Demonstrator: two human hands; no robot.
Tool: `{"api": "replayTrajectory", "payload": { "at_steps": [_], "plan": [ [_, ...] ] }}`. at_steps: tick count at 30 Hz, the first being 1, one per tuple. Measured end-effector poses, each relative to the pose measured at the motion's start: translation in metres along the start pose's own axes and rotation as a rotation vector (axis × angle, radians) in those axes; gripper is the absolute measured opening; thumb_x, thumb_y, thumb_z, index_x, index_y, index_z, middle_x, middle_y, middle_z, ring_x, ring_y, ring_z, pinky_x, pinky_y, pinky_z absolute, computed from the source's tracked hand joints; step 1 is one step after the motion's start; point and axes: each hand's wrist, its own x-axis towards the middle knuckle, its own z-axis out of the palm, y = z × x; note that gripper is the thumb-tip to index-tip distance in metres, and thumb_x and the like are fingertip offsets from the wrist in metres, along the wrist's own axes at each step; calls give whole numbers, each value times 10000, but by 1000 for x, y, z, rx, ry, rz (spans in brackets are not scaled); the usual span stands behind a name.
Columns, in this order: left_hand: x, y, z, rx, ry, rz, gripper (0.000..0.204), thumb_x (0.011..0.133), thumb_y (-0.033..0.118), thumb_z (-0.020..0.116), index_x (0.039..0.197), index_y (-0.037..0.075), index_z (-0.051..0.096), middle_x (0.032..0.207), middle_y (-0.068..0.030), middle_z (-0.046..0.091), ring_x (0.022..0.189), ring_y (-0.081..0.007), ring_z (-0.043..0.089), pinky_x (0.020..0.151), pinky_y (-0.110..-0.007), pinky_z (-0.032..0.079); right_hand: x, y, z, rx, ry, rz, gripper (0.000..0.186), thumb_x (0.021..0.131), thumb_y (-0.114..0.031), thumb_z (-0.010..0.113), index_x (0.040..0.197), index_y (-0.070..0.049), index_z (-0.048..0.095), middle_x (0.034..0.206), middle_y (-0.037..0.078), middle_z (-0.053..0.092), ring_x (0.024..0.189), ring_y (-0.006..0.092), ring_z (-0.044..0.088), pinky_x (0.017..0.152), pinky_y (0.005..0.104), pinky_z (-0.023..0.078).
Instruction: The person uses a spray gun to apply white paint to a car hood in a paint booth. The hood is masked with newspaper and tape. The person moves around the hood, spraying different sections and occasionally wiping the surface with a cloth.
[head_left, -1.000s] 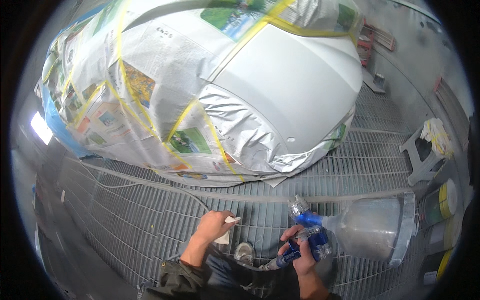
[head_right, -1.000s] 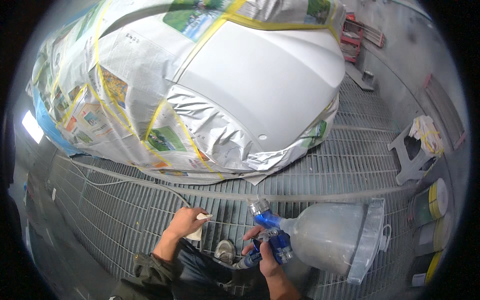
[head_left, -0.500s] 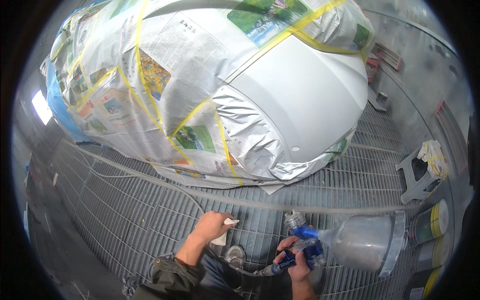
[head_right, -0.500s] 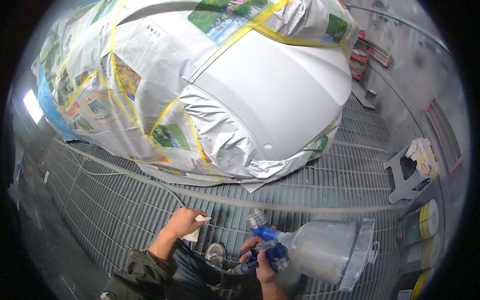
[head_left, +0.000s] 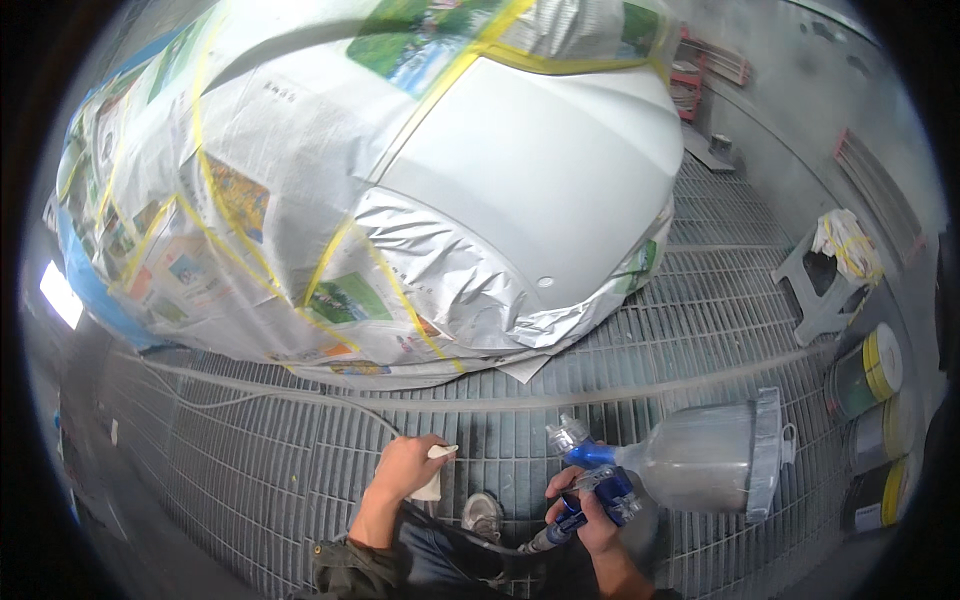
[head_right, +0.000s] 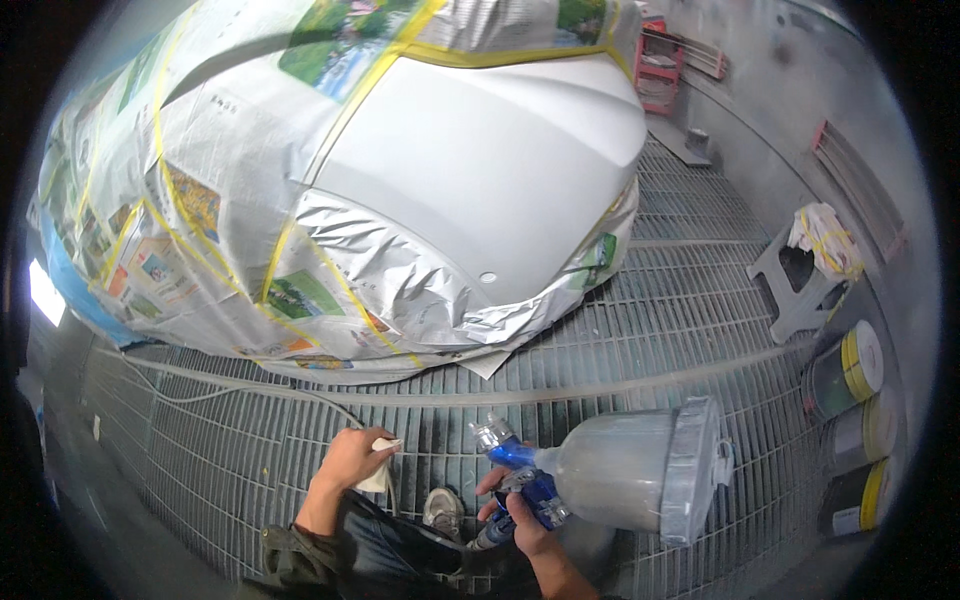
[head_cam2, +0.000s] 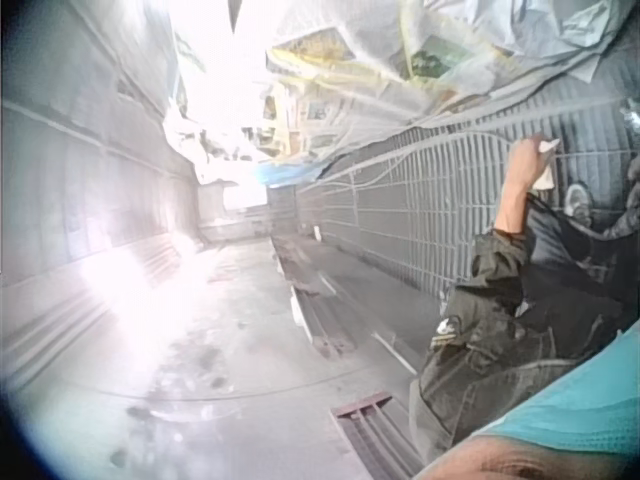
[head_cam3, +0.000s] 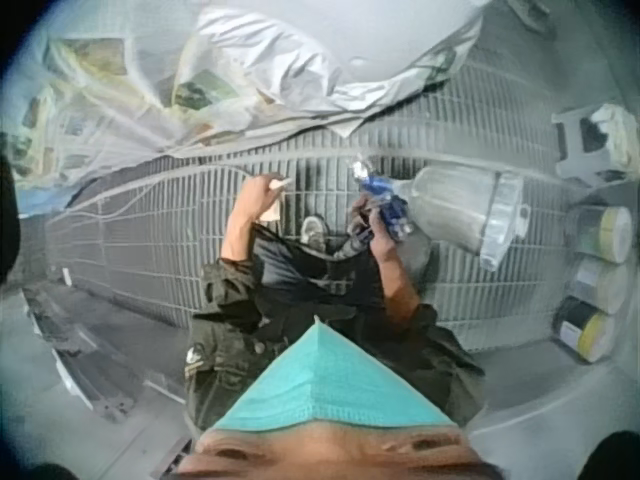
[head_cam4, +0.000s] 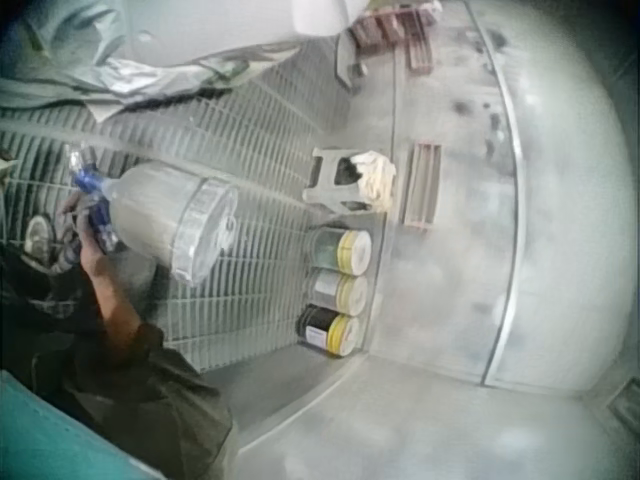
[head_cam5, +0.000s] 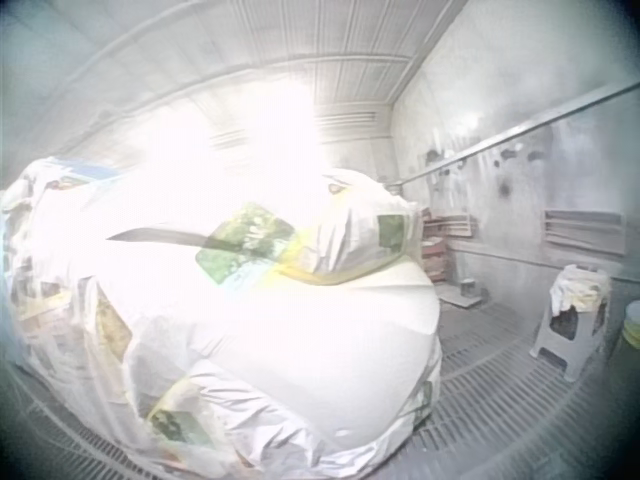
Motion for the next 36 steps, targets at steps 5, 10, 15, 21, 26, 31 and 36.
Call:
{"api": "replayTrajectory", "payload": {
  "at_steps": [5, 10, 15, 21, 26, 31, 36],
  "plan": [
    [2, -4, 0, -11, -22, -36, 269, 847, 332, 738, 990, 104, 742, 710, -161, 688, 730, -379, 678, 681, -452, 536, -2, 5, -4, -26, -23, -1, 737, 953, -370, 646, 1535, -145, 253, 1081, 156, 596, 987, 248, 613, 628, 334, 601],
    [7, 8, -4, -2, -50, -69, 269, 847, 342, 734, 977, 107, 750, 745, -180, 693, 749, -380, 683, 687, -448, 542, 6, -12, -5, 12, 43, -79, 639, 958, -353, 638, 1449, -57, 355, 1055, 160, 599, 938, 240, 628, 601, 318, 602],
    [12, -4, 2, 1, -27, 12, 312, 872, 354, 734, 1005, 72, 744, 712, -194, 685, 690, -348, 700, 661, -401, 541, 13, -31, -26, -20, 54, -88, 425, 962, -361, 617, 1130, 26, 568, 1039, 155, 594, 925, 223, 624, 565, 325, 596],
    [15, -4, 3, -24, -52, 6, 315, 871, 350, 733, 1016, 71, 743, 751, -196, 695, 722, -358, 704, 685, -406, 549, 17, -51, -31, -198, 204, -112, 308, 965, -251, 609, 1136, 2, 567, 1009, 133, 605, 891, 211, 625, 552, 321, 589],
    [17, 3, 1, 14, -61, -15, 330, 872, 357, 729, 1019, 61, 740, 749, -196, 695, 732, -369, 701, 691, -411, 549, 2, -37, -20, -216, 24, -3, 388, 954, -182, 623, 1280, -6, 511, 1033, 171, 622, 945, 238, 637, 592, 322, 594],
    [17, -2, 8, 20, -54, -10, 303, 853, 368, 724, 1008, 108, 746, 712, -175, 688, 742, -391, 680, 695, -455, 544, 4, -27, -31, -232, -131, 35, 711, 943, -139, 630, 1530, -86, 232, 1050, 184, 615, 954, 250, 633, 622, 328, 594],
    [13, -3, 7, 11, -37, -1, 307, 862, 378, 718, 995, 103, 746, 684, -164, 680, 718, -380, 679, 676, -454, 543, 11, -40, -35, -205, 65, -37, 332, 965, -148, 598, 1262, -34, 505, 1020, 136, 635, 933, 209, 635, 591, 306, 580]
  ]
}}
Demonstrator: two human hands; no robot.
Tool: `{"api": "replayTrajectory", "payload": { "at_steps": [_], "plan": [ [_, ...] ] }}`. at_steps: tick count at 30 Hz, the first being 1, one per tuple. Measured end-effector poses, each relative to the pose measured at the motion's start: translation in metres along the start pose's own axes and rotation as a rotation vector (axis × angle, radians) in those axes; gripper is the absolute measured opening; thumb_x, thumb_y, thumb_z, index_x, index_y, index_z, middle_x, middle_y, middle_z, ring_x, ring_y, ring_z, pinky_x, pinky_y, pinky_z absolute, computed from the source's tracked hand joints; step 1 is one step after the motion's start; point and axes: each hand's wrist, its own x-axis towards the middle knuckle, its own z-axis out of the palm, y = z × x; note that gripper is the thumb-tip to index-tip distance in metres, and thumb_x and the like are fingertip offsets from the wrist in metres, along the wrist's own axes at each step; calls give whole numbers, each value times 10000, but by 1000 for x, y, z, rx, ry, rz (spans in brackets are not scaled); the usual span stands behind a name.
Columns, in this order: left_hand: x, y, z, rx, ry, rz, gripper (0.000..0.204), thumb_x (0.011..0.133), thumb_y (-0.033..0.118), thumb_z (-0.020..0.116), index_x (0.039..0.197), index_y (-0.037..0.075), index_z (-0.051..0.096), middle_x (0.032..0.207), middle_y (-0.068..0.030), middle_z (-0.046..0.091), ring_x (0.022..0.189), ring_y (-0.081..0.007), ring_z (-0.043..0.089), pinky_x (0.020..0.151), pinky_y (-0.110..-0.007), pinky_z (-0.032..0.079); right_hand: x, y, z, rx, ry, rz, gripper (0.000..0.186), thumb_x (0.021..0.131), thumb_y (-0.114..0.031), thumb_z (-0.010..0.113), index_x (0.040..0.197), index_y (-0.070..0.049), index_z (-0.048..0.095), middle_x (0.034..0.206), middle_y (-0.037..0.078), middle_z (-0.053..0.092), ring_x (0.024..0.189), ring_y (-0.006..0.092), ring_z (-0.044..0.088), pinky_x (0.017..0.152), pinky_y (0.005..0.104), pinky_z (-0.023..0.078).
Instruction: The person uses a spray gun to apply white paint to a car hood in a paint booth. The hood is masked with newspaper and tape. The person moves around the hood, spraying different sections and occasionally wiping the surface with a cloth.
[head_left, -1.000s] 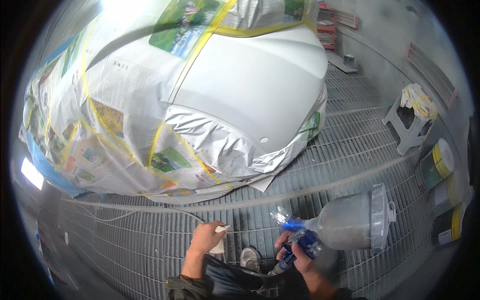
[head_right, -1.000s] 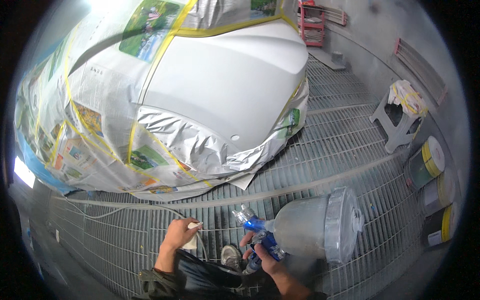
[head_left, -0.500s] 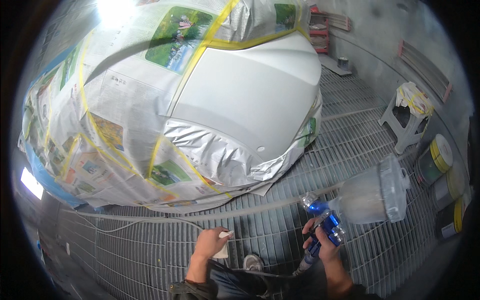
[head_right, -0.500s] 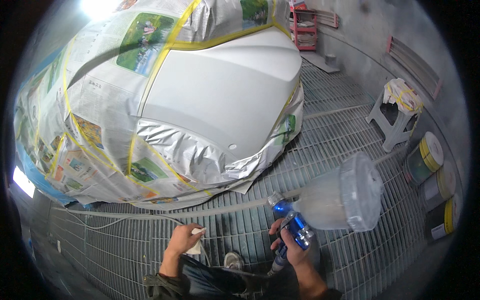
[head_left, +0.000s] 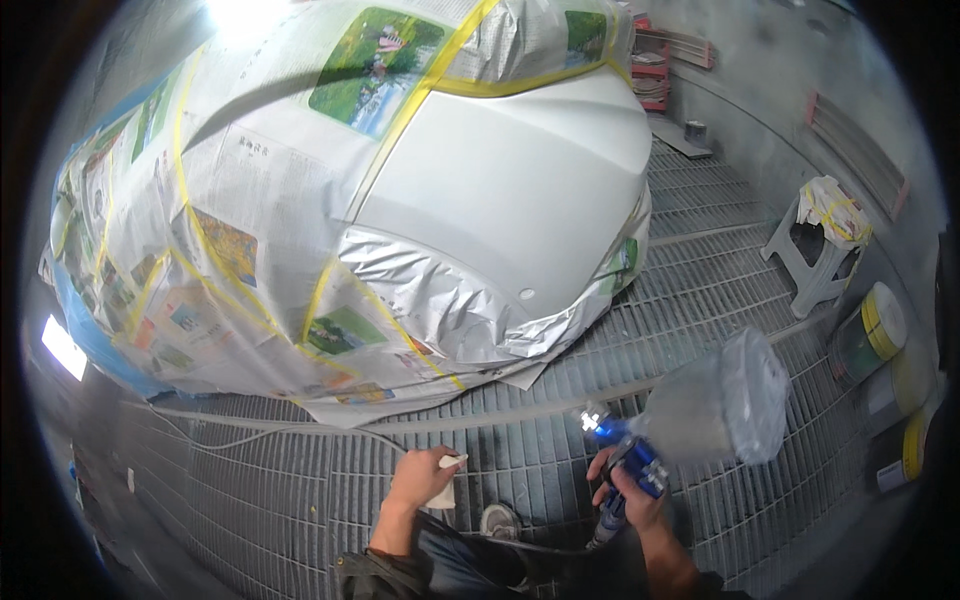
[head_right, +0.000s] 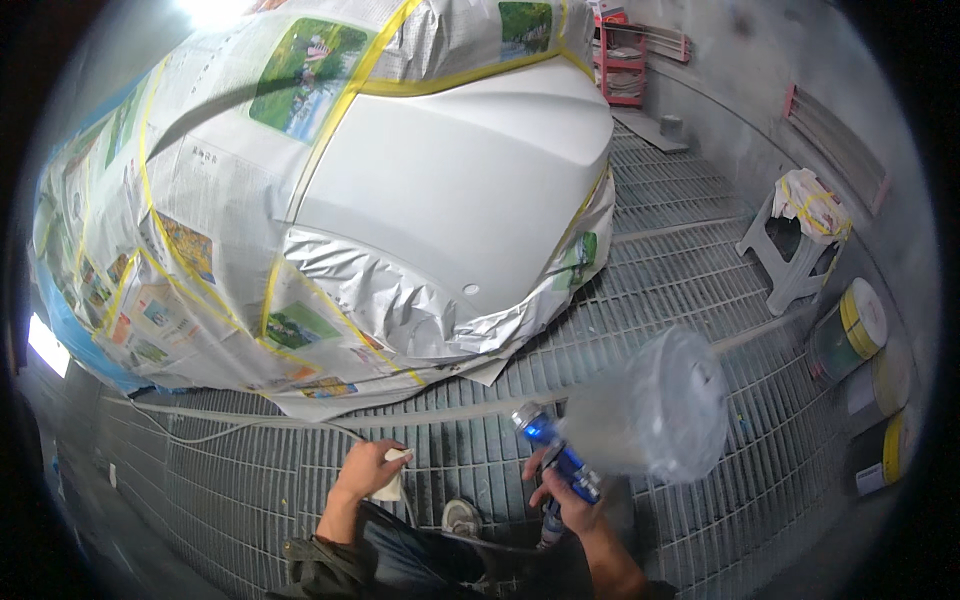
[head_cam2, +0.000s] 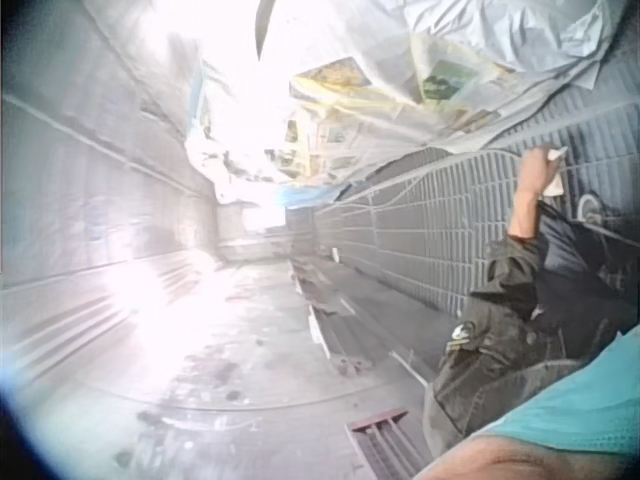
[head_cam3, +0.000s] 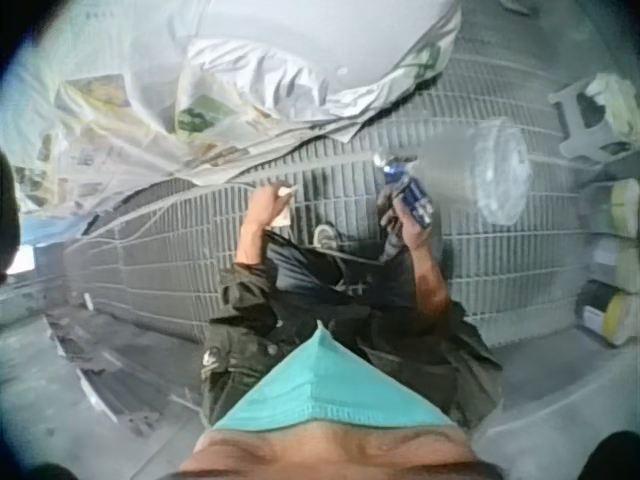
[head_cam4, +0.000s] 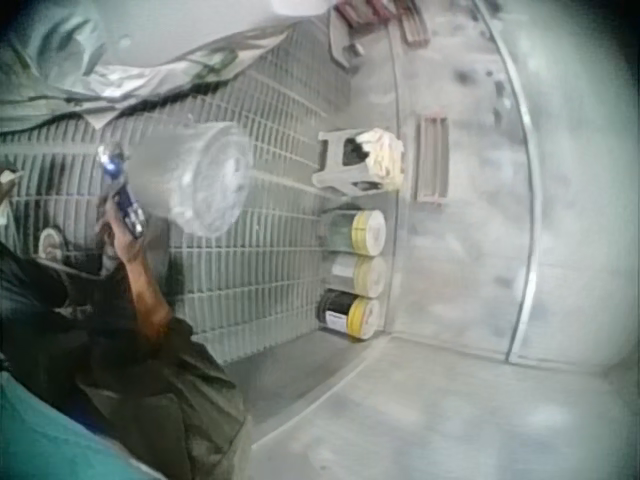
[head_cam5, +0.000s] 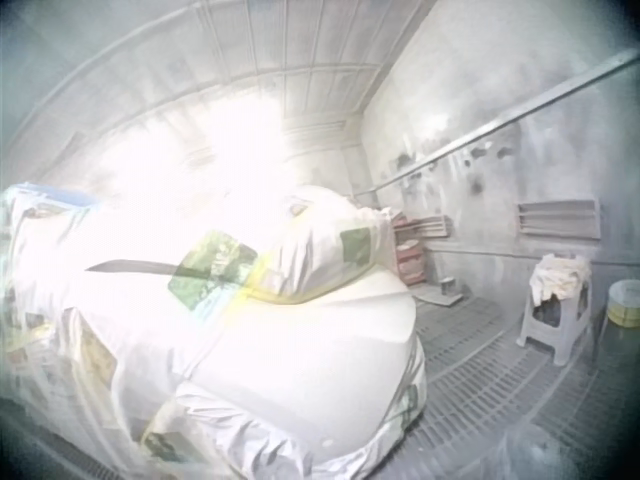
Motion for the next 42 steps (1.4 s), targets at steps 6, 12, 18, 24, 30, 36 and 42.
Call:
{"api": "replayTrajectory", "payload": {
  "at_steps": [6, 12, 18, 24, 30, 36, 42],
  "plan": [
    [0, 4, 3, 10, -17, -24, 323, 851, 395, 722, 988, 103, 747, 712, -164, 688, 746, -381, 679, 692, -461, 541, 11, -2, 16, -120, 488, -201, 172, 977, -118, 602, 1095, 5, 623, 1022, 105, 660, 865, 166, 654, 505, 277, 582],
    [7, 9, 7, 3, -11, 17, 324, 854, 367, 735, 988, 73, 746, 737, -182, 694, 739, -370, 690, 683, -434, 543, -13, 30, 19, -27, 77, -8, 226, 978, -127, 590, 1180, -28, 575, 1041, 111, 643, 951, 190, 633, 585, 295, 586],
    [4, 8, 6, 11, 8, 42, 322, 860, 360, 735, 965, 55, 745, 713, -184, 686, 708, -365, 687, 657, -418, 536, -20, 46, 23, -72, -43, 60, 269, 974, -153, 581, 1208, -20, 563, 1076, 121, 624, 972, 204, 621, 636, 302, 583],
    [1, 5, 2, 14, 21, 62, 315, 864, 365, 723, 956, 65, 743, 707, -178, 680, 706, -368, 678, 656, -424, 531, -13, 52, 9, -4, 146, -5, 194, 971, -115, 587, 1142, -23, 595, 1046, 107, 651, 922, 188, 647, 559, 295, 580],
    [2, 2, 5, 21, 8, 64, 305, 868, 369, 706, 947, 76, 736, 752, -167, 694, 741, -365, 678, 698, -443, 531, -14, 62, 1, -50, 358, -105, 192, 971, -142, 598, 1113, -13, 616, 1035, 99, 659, 900, 176, 649, 509, 304, 586],
    [4, -1, 9, 17, -1, 45, 280, 869, 352, 697, 965, 93, 739, 783, -171, 706, 769, -369, 684, 723, -456, 539, -19, 64, 6, -56, 469, -91, 172, 979, -110, 595, 1109, 1, 615, 1018, 106, 665, 868, 173, 657, 481, 306, 585],
    [-2, -3, 8, 48, -38, -12, 323, 876, 408, 686, 1015, 120, 735, 837, -144, 721, 849, -385, 669, 782, -468, 525, -11, 32, 33, -55, 332, -61, 232, 999, -203, 524, 1110, -15, 600, 1004, 97, 634, 892, 178, 627, 492, 286, 561]
  ]
}}
